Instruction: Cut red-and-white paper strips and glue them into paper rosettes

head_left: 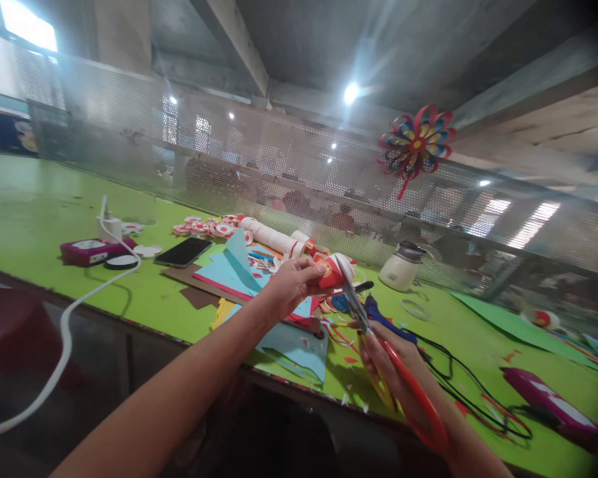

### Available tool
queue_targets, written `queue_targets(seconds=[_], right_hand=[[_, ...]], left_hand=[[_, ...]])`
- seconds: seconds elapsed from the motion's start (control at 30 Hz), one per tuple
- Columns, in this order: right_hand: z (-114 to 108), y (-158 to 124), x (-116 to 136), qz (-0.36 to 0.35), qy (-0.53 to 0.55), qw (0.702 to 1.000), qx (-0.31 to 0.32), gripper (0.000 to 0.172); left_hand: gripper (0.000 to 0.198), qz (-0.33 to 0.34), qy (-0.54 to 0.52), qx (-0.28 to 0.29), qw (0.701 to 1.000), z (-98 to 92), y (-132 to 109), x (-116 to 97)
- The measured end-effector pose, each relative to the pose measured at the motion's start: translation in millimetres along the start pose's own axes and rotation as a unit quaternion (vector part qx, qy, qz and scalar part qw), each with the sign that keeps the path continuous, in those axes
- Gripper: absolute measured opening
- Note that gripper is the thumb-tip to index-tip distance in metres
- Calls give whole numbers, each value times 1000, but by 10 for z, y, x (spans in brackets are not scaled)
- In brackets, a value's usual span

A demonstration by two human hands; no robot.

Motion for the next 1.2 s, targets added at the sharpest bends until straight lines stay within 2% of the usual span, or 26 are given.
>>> queue_targets(seconds=[0.83,1.2], right_hand=[[40,-23,-55,20,32,999,-19,51],[69,-68,-8,66,45,996,-38,49]], left_hand=[[26,-5,18,-11,1000,-24,16,18],[26,-1,7,-5,1000,-48,34,47]])
Point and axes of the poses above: each hand's wrist, its own y-axis towards the middle knuckle, its own z-axis out of the palm, x = y × z, the point moved 1 cm from there along y, towards the middle knuckle, and after that the axes turned 4 degrees about y, right-handed, at the moved point
